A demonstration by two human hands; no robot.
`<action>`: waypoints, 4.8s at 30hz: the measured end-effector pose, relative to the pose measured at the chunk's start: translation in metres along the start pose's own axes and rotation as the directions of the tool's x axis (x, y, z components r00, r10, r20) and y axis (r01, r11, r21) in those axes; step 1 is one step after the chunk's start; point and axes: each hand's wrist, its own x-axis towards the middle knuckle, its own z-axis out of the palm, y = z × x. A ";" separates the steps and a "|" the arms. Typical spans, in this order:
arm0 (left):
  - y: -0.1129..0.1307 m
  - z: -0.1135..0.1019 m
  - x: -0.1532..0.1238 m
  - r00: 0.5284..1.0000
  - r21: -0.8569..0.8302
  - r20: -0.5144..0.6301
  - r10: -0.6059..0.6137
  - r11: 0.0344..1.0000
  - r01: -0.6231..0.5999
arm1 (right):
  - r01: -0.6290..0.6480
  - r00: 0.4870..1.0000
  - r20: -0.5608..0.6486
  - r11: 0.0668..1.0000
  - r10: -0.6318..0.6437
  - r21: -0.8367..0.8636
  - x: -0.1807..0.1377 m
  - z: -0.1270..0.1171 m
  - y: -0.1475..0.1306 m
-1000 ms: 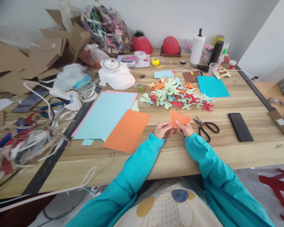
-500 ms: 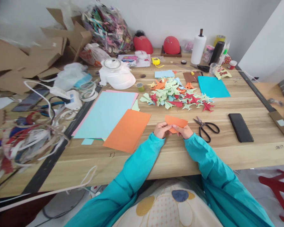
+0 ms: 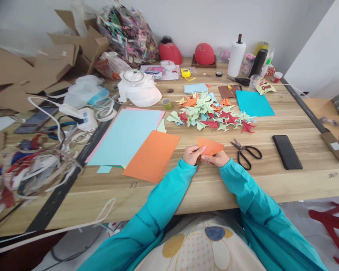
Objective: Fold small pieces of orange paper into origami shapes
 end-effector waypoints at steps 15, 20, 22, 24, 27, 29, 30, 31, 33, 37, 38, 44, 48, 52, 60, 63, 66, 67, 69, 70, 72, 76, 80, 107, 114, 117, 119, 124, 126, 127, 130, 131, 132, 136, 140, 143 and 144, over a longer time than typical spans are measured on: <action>-0.012 0.000 0.005 0.987 -0.178 -0.128 -0.098 0.981 0.074 | -0.157 0.987 0.003 0.975 0.158 0.156 -0.001 -0.003 -0.005; -0.017 -0.001 0.006 0.989 -0.242 -0.096 -0.113 0.966 0.087 | -0.184 0.983 0.007 0.973 0.185 0.142 -0.002 -0.003 -0.004; -0.019 -0.001 0.008 0.988 -0.258 -0.091 -0.126 0.961 0.099 | -0.183 0.983 0.019 0.973 0.182 0.139 -0.003 -0.003 -0.004; -0.021 -0.001 0.010 0.986 -0.262 -0.096 -0.139 0.959 0.110 | -0.166 0.986 0.033 0.977 0.163 0.135 -0.004 -0.003 -0.004; -0.020 0.000 0.010 0.983 -0.289 -0.108 -0.148 0.951 0.111 | -0.125 0.992 0.020 0.985 0.123 0.119 -0.003 -0.002 -0.005; -0.017 0.000 0.009 0.988 -0.288 -0.069 -0.135 0.951 0.110 | -0.096 0.995 -0.001 0.989 0.097 0.110 -0.003 -0.001 -0.005; -0.015 0.001 0.008 0.992 -0.266 -0.041 -0.122 0.958 0.107 | -0.084 0.996 -0.006 0.991 0.085 0.105 -0.002 -0.001 -0.004; -0.013 0.001 0.007 0.994 -0.236 -0.014 -0.108 0.966 0.102 | -0.073 0.997 -0.005 0.992 0.074 0.100 -0.002 -0.002 -0.004; -0.009 0.001 0.006 0.996 -0.187 0.004 -0.093 0.978 0.092 | -0.056 0.998 -0.015 0.994 0.058 0.095 -0.001 -0.002 -0.004; -0.007 0.000 0.005 0.996 -0.185 -0.037 -0.084 0.980 0.076 | -0.031 0.990 -0.134 0.997 0.040 0.070 0.001 -0.006 -0.003; -0.007 0.000 0.005 0.996 -0.184 -0.035 -0.083 0.980 0.075 | -0.022 0.987 -0.160 0.998 0.031 0.055 0.001 -0.007 -0.002; -0.004 0.003 0.002 0.990 -0.124 0.080 -0.121 0.984 0.130 | 0.038 0.986 -0.162 0.999 -0.033 0.027 0.002 -0.008 0.001; -0.002 0.005 0.000 0.971 -0.093 0.188 -0.145 0.982 0.165 | 0.042 0.982 -0.184 0.999 -0.041 -0.002 0.001 -0.008 0.004; -0.004 0.004 -0.001 0.960 -0.097 0.244 -0.141 0.981 0.168 | 0.050 0.990 -0.131 0.999 -0.049 0.005 0.001 -0.007 0.003; -0.005 0.002 0.000 0.954 -0.109 0.281 -0.109 0.984 0.144 | -0.047 0.974 -0.217 0.997 0.059 0.057 -0.001 -0.003 -0.002; -0.004 0.001 0.000 0.949 -0.121 0.299 -0.103 0.982 0.145 | -0.092 0.953 -0.278 0.989 0.121 0.113 0.000 -0.001 -0.003; -0.003 0.001 -0.001 0.948 -0.124 0.302 -0.105 0.981 0.148 | -0.110 0.939 -0.304 0.978 0.161 0.179 0.003 -0.003 0.001; -0.003 0.001 -0.001 0.949 -0.128 0.296 -0.105 0.981 0.148 | -0.109 0.941 -0.296 0.974 0.165 0.196 0.004 -0.004 0.004; -0.004 0.001 0.000 0.954 -0.141 0.279 -0.107 0.979 0.151 | -0.092 0.947 -0.282 0.972 0.152 0.218 0.006 -0.007 0.008; -0.004 0.001 0.000 0.956 -0.144 0.271 -0.111 0.978 0.154 | -0.074 0.950 -0.280 0.973 0.136 0.220 0.006 -0.009 0.010; -0.006 0.001 0.001 0.957 -0.143 0.261 -0.123 0.976 0.164 | -0.035 0.958 -0.272 0.979 0.090 0.202 0.006 -0.011 0.011; -0.007 0.001 0.001 0.951 -0.123 0.279 -0.137 0.976 0.177 | -0.003 0.986 -0.169 0.998 0.014 0.066 0.003 -0.011 0.006; -0.007 0.000 0.001 0.940 -0.169 0.301 -0.161 0.961 0.219 | 0.011 0.980 -0.201 0.999 -0.001 0.048 0.002 -0.008 0.001; -0.007 0.000 0.004 0.996 -0.153 0.071 -0.062 0.986 0.072 | 0.047 0.990 -0.129 0.997 -0.054 -0.053 0.002 -0.009 0.000; -0.012 -0.001 0.005 0.992 -0.144 0.097 -0.084 0.985 0.097 | 0.017 1.000 -0.024 0.999 -0.019 -0.052 0.000 0.001 -0.002; -0.013 -0.001 0.006 0.987 -0.178 0.124 -0.107 0.976 0.128 | 0.005 1.000 -0.020 0.999 -0.006 -0.046 -0.001 0.001 -0.003; -0.014 -0.001 0.006 0.985 -0.191 0.133 -0.105 0.973 0.130 | 0.002 1.000 -0.022 1.000 -0.002 -0.031 -0.001 0.000 -0.005; -0.014 0.000 0.005 0.990 -0.172 0.111 -0.081 0.980 0.099 | -0.019 1.000 -0.008 1.000 0.019 0.001 0.000 0.000 -0.009; -0.012 0.001 0.004 0.993 -0.141 0.095 -0.073 0.986 0.086 | -0.020 1.000 -0.001 1.000 0.020 0.012 0.000 -0.001 -0.009; -0.011 0.001 0.004 0.995 -0.118 0.076 -0.066 0.990 0.075 | -0.021 1.000 0.002 1.000 0.021 0.015 0.000 -0.001 -0.008; -0.007 0.001 0.003 1.000 -0.048 -0.020 -0.024 0.999 0.023 | -0.043 0.999 0.013 0.999 0.042 0.009 0.000 -0.001 -0.006; -0.007 0.001 0.003 0.999 -0.035 -0.051 -0.005 0.999 0.003 | -0.051 0.999 0.019 0.999 0.051 0.005 0.000 0.000 -0.005; -0.006 0.000 0.004 0.998 -0.027 -0.070 0.007 1.000 -0.009 | -0.054 0.998 0.021 0.999 0.054 0.002 0.000 0.000 -0.004; -0.007 -0.002 0.004 0.997 -0.037 -0.073 -0.008 0.999 0.005 | 0.004 1.000 -0.008 1.000 -0.004 0.017 0.001 0.002 -0.002; -0.010 -0.001 0.003 0.996 -0.070 -0.061 -0.060 0.996 0.055 | 0.051 0.999 0.018 0.999 -0.051 0.002 0.000 0.002 -0.001; -0.012 0.001 0.002 0.993 -0.028 -0.107 -0.041 0.999 0.039 | 0.032 0.999 0.033 0.999 -0.031 -0.017 -0.001 0.002 -0.003; -0.013 0.001 0.002 0.991 -0.003 -0.131 -0.023 1.000 0.023 | 0.022 0.999 0.033 0.999 -0.021 -0.026 -0.001 0.003 -0.004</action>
